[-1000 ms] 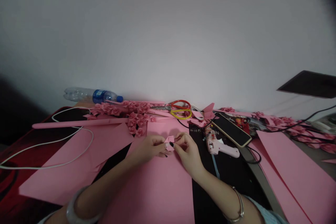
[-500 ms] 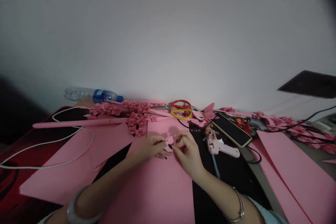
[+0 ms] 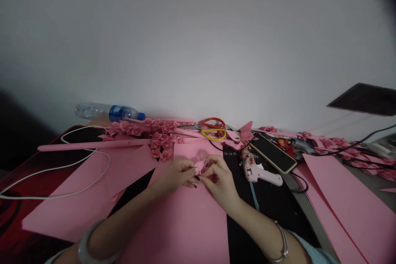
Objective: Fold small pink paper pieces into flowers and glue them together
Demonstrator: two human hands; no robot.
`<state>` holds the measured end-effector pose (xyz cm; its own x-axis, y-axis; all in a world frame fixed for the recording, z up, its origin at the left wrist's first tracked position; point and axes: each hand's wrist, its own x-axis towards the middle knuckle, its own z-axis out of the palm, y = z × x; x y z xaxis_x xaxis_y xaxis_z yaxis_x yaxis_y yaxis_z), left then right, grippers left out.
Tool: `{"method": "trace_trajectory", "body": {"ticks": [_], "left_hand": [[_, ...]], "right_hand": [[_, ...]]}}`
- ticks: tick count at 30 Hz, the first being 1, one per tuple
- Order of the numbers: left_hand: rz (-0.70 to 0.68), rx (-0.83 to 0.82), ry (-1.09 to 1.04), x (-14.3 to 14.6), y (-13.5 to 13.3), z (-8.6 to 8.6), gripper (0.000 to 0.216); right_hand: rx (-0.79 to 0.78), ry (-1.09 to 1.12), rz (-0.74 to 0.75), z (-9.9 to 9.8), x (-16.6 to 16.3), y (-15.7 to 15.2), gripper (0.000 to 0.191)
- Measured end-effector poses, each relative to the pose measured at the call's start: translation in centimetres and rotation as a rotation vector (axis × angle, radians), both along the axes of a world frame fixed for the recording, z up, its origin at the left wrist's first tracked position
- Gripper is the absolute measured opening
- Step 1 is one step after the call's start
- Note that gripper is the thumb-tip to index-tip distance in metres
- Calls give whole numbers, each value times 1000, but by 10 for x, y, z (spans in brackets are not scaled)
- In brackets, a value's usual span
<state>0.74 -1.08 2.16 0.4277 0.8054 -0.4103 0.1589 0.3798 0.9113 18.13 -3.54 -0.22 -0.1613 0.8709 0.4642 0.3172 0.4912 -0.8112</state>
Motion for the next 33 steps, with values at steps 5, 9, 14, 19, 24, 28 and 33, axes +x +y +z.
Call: {"method": "trace_trajectory", "body": {"ticks": [5,9,14,19,24,28,33], "left_hand": [[2,18,10,1,0,-1,25],[-1,34,16,1,0,-1,32],[-3,37,10,0,0,-2,38],[-10,42,20,0,1,-2,37],[-13,35,14,-1,1,-4,34],[10,31,-4,-1,1,-8,35],[19,5,-50,-1,1,-6,32]], "right_hand": [[-24,-10,2,0,0,0,21],[-45,-9,-3,1,-1,0,21],[-62,0,-11,3,-1,0,20],[-69,-4,-10,2,-1,0,19],[-56,-13,1,1,-1,0,20],[-67,-32,-1,1,-1,0,20],[-45,-41,-12,4,0,0,18]]}}
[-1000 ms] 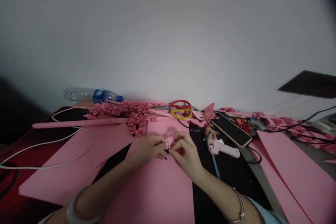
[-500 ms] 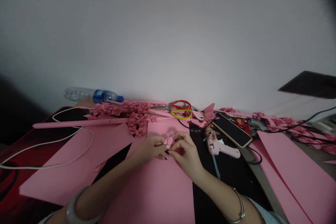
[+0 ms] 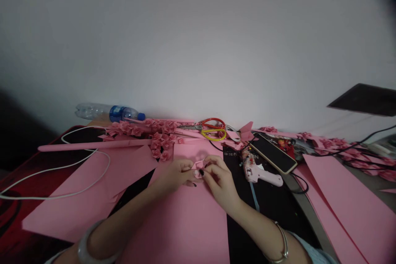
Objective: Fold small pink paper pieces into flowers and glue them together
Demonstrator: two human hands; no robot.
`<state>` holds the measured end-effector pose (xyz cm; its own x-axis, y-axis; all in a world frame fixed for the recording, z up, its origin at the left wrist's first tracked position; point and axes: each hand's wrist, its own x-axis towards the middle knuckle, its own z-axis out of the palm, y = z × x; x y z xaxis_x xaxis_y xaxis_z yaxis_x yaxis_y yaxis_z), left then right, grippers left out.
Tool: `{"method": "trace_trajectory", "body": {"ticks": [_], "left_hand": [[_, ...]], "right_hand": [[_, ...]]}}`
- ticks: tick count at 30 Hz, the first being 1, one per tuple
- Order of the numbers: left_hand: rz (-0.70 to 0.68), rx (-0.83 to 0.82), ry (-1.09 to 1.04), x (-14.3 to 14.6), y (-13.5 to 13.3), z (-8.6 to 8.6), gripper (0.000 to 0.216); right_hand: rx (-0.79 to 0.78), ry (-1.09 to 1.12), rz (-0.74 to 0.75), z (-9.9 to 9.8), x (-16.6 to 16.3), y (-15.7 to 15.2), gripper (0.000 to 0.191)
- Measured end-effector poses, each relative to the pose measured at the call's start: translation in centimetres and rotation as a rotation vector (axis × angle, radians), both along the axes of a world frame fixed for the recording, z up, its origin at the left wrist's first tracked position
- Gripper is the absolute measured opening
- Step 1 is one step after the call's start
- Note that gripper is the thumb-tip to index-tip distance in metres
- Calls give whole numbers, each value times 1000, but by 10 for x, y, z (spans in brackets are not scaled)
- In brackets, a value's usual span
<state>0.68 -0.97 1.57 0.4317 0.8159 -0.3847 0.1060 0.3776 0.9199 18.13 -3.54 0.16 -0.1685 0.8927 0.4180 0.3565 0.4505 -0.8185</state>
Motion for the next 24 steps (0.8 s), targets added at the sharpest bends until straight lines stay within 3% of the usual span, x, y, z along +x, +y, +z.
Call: {"method": "trace_trajectory", "body": {"ticks": [5,10,24], "left_hand": [[3,-3,-11,0,-2,9,29],[3,-6,-29,0,-3,9,29],[-1,-15,-37,0,-3,9,29]], "right_hand": [[-61,-39,-104,-3,1,2,12],[-166,-145,-36,-1,0,2,24],[-76,-308,36,-3,1,2,31]]}}
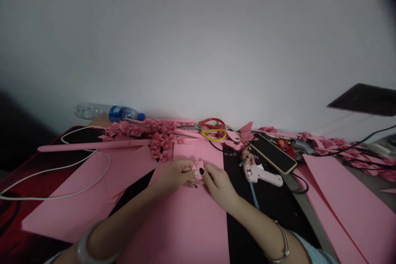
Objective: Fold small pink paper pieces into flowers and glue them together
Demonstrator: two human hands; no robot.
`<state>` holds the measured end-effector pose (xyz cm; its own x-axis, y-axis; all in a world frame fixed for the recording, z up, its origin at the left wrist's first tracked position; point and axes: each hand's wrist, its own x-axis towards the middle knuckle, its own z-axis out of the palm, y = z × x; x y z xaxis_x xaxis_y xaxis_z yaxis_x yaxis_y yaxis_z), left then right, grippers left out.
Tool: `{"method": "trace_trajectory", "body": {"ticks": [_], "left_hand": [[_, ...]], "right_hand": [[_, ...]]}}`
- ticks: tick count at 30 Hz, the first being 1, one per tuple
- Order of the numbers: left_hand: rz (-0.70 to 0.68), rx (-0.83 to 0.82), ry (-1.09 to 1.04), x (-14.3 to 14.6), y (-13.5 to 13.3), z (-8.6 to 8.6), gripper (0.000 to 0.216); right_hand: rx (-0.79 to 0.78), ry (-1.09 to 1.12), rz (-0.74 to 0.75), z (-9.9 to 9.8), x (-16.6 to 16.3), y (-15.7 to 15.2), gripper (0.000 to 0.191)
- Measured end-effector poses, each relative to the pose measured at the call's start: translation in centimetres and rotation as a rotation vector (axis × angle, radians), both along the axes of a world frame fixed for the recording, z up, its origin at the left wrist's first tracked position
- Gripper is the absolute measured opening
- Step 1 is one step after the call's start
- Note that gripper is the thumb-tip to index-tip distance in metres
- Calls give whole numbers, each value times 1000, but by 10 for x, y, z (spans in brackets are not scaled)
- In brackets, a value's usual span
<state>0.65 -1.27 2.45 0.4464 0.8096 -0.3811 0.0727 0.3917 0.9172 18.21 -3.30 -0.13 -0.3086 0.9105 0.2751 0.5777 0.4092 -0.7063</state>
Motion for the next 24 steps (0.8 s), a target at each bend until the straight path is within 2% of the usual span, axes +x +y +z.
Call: {"method": "trace_trajectory", "body": {"ticks": [9,15,20,24], "left_hand": [[-30,-2,-10,2,0,-3,25],[-75,73,25,0,0,-3,23],[-114,95,17,-1,2,-8,31],[-142,114,12,-1,2,-9,31]], "right_hand": [[15,11,2,-4,1,-1,29],[7,58,-11,-4,1,-1,27],[-71,147,-23,-1,1,0,25],[-114,131,-14,-1,1,0,24]]}}
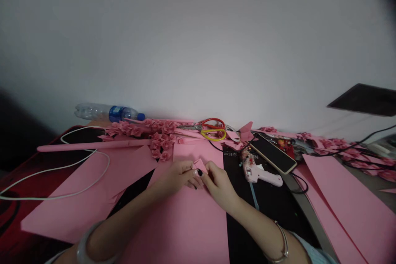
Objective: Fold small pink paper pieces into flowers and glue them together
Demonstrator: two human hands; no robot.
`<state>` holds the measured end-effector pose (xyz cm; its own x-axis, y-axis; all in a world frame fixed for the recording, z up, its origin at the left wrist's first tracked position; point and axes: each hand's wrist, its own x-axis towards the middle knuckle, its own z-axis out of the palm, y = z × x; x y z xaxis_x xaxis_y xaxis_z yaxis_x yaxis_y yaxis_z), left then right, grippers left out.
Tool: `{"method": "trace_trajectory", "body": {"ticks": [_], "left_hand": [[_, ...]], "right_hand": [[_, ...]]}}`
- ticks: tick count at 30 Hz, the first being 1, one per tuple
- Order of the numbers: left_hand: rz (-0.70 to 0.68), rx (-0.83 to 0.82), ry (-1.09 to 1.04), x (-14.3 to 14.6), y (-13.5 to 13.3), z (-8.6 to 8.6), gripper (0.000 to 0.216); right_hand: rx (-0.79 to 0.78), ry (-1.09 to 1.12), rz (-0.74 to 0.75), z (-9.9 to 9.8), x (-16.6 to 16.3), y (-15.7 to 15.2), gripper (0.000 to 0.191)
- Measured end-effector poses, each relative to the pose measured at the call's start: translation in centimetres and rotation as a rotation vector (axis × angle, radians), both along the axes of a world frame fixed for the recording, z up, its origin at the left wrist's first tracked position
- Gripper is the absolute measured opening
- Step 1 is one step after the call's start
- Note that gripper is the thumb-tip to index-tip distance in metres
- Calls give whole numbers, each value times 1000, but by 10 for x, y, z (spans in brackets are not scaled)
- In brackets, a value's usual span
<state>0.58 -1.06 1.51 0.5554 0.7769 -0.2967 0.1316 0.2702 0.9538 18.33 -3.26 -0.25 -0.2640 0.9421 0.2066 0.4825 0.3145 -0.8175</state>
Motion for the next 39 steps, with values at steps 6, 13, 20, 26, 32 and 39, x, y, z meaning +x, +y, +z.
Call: {"method": "trace_trajectory", "body": {"ticks": [6,13,20,26,32,39], "left_hand": [[-10,-25,7,-1,1,-4,32],[-4,-26,-29,-2,1,-5,38],[6,-12,-36,0,1,-1,29],[51,-104,-75,-2,4,-5,29],[173,-24,-59,-4,5,-4,46],[77,34,32,-5,7,-4,31]], "right_hand": [[0,15,9,-4,0,-2,22],[-10,69,-5,-7,2,-1,23],[-3,45,-4,-2,0,-1,30],[-2,32,-25,-3,0,0,27],[8,24,49,0,1,0,25],[-20,58,22,2,1,-1,25]]}}
